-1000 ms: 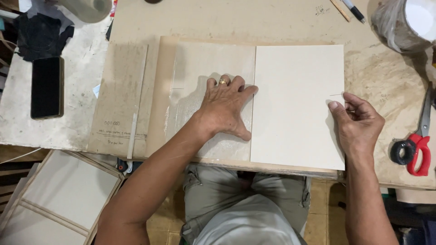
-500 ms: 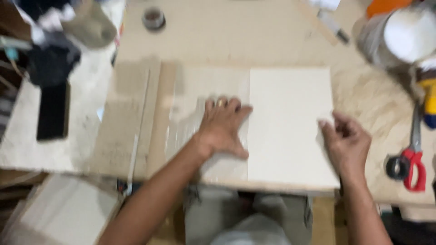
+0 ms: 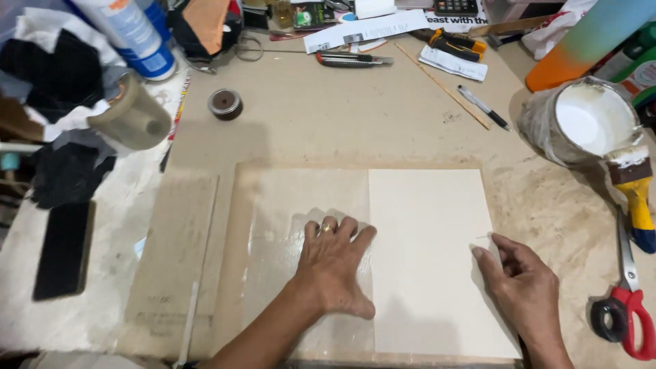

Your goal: The person applies glue to a rectangular wooden board using a brush, then places a thin wooden strip along the edge and presses it down. They repeat the process by applying more glue and attaching a second wooden board to the strip, pressing the pieces together to bond them.

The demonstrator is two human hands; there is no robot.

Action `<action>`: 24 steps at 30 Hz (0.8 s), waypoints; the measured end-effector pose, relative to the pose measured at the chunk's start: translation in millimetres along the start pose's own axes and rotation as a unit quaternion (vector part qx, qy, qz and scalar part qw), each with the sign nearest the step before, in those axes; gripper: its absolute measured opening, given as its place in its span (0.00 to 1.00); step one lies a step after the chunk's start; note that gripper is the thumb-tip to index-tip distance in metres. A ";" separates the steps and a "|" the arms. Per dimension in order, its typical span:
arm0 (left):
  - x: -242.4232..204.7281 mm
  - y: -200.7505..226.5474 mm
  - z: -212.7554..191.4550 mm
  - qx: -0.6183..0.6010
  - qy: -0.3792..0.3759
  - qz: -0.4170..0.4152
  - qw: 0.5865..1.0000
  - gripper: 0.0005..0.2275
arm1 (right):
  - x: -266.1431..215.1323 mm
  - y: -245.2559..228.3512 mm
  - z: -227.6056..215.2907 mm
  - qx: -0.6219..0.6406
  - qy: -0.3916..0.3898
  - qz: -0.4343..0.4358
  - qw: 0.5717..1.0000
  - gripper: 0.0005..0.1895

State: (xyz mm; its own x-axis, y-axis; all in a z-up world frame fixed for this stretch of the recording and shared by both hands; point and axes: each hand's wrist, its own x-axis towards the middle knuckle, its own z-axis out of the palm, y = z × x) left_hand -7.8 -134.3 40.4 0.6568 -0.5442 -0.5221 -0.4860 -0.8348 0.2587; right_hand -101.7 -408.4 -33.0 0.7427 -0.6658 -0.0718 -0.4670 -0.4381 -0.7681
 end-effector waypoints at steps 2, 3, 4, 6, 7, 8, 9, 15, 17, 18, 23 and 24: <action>6.4 -2.6 5.1 -0.008 0.011 0.004 1.000 0.53 | 5.6 16.4 1.1 -0.053 0.011 -0.073 0.996 0.22; 6.5 -3.3 5.1 -0.004 0.008 0.024 1.000 0.53 | 5.6 15.9 2.3 -0.059 0.028 -0.063 0.996 0.22; 7.0 -3.1 5.0 -0.004 0.014 0.014 1.000 0.50 | 6.4 16.2 2.2 -0.044 0.016 -0.064 0.997 0.21; 12.6 -0.9 7.2 0.007 0.021 0.016 1.000 0.47 | 8.3 13.8 -0.2 -0.026 0.020 -0.060 0.998 0.21; 15.1 -1.1 10.1 0.019 0.025 0.004 1.000 0.47 | 8.1 8.1 -1.8 -0.038 0.006 -0.044 0.998 0.21; 17.0 -2.3 13.1 0.030 0.029 -0.008 0.999 0.47 | 7.3 2.1 -2.8 -0.049 -0.008 -0.027 0.998 0.21; 18.0 -1.2 12.0 0.034 0.028 -0.002 0.999 0.47 | 9.2 2.7 -4.1 -0.048 -0.002 -0.022 0.999 0.21; 17.8 6.9 0.7 0.060 -0.027 -0.053 0.996 0.43 | 16.6 -8.8 -13.9 -0.203 -0.046 -0.033 0.978 0.24; 16.9 9.6 -1.7 0.080 -0.035 -0.067 0.994 0.44 | 20.3 -21.0 -19.5 -0.265 -0.096 -0.018 0.959 0.27; 18.3 7.6 -1.5 0.082 -0.036 -0.064 0.994 0.44 | 27.6 -17.8 -21.1 -0.265 -0.094 -0.015 0.960 0.27; 24.0 -0.6 12.7 0.139 0.024 -0.050 0.989 0.56 | 61.2 -13.6 -53.0 0.024 -0.230 0.003 0.973 0.17; 17.0 6.9 1.1 0.143 0.009 -0.040 0.989 0.56 | 60.0 -11.7 -50.8 0.026 -0.228 0.020 0.973 0.17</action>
State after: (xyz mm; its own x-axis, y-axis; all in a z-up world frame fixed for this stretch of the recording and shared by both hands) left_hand -0.6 -149.3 32.4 0.7093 -0.4804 -0.5159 -0.5731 -0.8191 -0.0252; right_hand -76.1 -473.9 3.9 0.8653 -0.3391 -0.3691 -0.4847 -0.3783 -0.7887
